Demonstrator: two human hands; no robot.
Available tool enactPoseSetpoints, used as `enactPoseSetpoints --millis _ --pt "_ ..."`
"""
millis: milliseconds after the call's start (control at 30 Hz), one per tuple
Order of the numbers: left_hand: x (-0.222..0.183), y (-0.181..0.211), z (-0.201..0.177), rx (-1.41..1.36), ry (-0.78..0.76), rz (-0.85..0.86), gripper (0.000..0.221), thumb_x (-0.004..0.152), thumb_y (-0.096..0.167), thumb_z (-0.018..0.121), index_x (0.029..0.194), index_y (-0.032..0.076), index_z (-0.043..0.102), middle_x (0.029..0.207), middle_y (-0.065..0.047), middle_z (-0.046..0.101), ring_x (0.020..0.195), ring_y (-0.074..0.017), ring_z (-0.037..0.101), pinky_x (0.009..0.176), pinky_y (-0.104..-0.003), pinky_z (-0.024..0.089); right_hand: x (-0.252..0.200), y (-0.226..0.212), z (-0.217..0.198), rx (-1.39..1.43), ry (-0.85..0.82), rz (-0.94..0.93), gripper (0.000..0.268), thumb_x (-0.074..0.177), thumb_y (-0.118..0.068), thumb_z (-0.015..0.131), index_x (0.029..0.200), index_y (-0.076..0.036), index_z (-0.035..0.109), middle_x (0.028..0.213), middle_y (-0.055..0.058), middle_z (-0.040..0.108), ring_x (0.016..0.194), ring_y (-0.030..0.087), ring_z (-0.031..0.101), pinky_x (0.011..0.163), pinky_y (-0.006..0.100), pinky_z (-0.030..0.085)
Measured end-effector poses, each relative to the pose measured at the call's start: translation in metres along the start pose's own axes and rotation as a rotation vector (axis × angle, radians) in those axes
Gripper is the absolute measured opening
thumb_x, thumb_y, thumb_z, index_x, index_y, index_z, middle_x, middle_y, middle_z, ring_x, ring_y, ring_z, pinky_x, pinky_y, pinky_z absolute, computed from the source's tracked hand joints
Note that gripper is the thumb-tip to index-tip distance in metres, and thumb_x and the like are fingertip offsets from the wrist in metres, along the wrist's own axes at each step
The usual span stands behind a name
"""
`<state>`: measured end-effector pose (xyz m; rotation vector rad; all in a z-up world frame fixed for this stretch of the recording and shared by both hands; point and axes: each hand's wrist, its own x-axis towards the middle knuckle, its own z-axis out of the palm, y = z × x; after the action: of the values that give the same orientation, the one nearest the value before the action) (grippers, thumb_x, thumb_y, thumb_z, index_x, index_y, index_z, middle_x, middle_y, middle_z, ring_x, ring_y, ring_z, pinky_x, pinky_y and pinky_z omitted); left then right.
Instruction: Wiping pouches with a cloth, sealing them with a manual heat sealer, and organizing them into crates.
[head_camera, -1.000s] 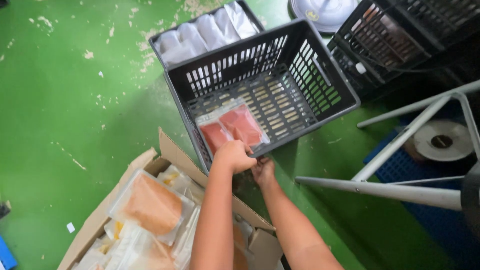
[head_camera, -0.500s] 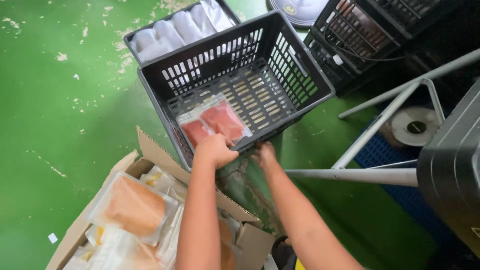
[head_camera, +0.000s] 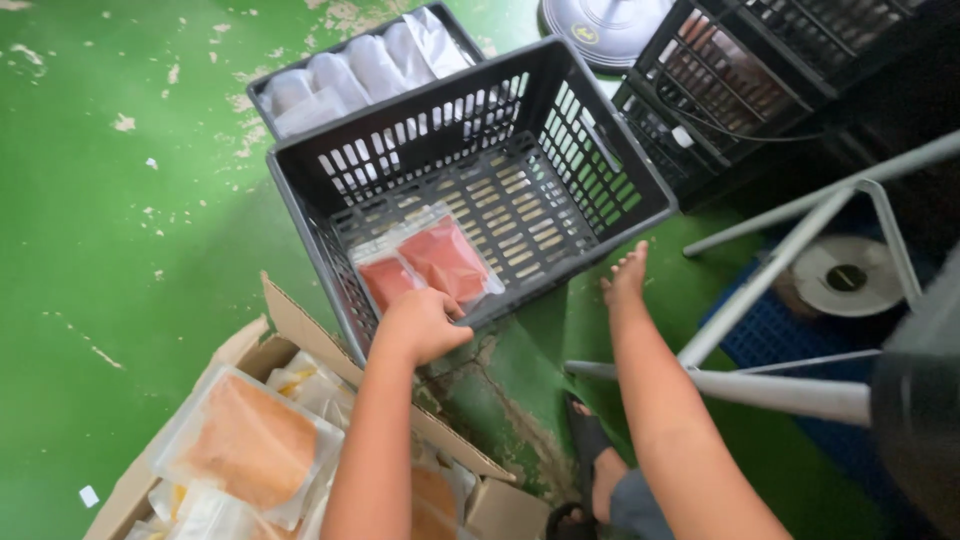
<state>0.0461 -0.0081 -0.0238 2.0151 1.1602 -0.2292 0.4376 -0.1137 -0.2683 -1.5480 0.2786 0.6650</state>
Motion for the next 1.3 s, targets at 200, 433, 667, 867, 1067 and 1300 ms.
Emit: enactPoseSetpoints --millis 200,433,667,867,1067,1300 --pt "0.000 0.003 -0.006 -0.062 -0.059 -0.027 0.041 0.068 0.047 0.071 0.098 0.020 0.082 0.095 -0.003 0.081 0.111 -0.0315 0.070 0.098 -0.046 0.055 0.007 -0.021 0.017 0.070 -0.210 0.080 0.107 0.084 -0.094 0.033 0.158 -0.018 0.031 0.166 0.013 0.027 0.157 0.029 0.017 0.123 0.066 0.000" --pt "0.006 -0.002 -0.001 -0.039 -0.091 -0.053 0.039 0.067 0.048 0.071 0.097 0.024 0.082 0.095 0.003 0.081 0.109 -0.0276 0.071 0.097 -0.045 0.056 0.059 0.030 0.009 0.029 -0.100 0.125 0.093 0.087 -0.089 0.033 0.154 -0.024 0.035 0.160 0.008 0.033 0.150 0.028 0.026 0.116 0.066 0.010" --pt "-0.001 -0.016 -0.009 0.016 -0.116 -0.055 0.043 0.066 0.050 0.072 0.099 0.024 0.082 0.095 0.005 0.081 0.110 -0.0262 0.071 0.098 -0.041 0.055 0.038 0.076 -0.018 0.048 0.017 0.101 0.077 0.091 -0.082 0.035 0.148 -0.031 0.039 0.154 0.002 0.040 0.141 0.027 0.036 0.108 0.066 0.021" --pt "-0.041 -0.028 -0.031 0.063 -0.170 -0.085 0.045 0.065 0.046 0.071 0.103 0.024 0.082 0.100 0.006 0.082 0.113 -0.0235 0.070 0.100 -0.040 0.054 -0.008 0.119 -0.053 0.059 0.093 0.069 0.065 0.093 -0.077 0.036 0.144 -0.036 0.042 0.149 -0.002 0.045 0.135 0.027 0.045 0.101 0.066 0.030" --pt "-0.037 -0.039 -0.024 0.086 -0.187 -0.072 0.043 0.062 0.052 0.073 0.098 0.031 0.082 0.098 0.012 0.080 0.113 -0.0202 0.070 0.100 -0.036 0.054 -0.006 0.133 -0.058 0.056 0.165 0.054 0.053 0.096 -0.072 0.036 0.139 -0.042 0.045 0.144 -0.007 0.051 0.128 0.026 0.053 0.095 0.066 0.040" --pt "-0.031 -0.050 -0.015 0.077 -0.162 -0.075 0.041 0.059 0.056 0.073 0.092 0.034 0.081 0.091 0.016 0.079 0.108 -0.0173 0.071 0.097 -0.035 0.056 -0.091 0.276 -0.097 -1.468 -0.034 -1.040 0.015 0.096 -0.014 0.053 0.098 -0.017 0.067 0.087 0.004 0.068 0.086 0.020 0.069 0.083 0.034 0.052"
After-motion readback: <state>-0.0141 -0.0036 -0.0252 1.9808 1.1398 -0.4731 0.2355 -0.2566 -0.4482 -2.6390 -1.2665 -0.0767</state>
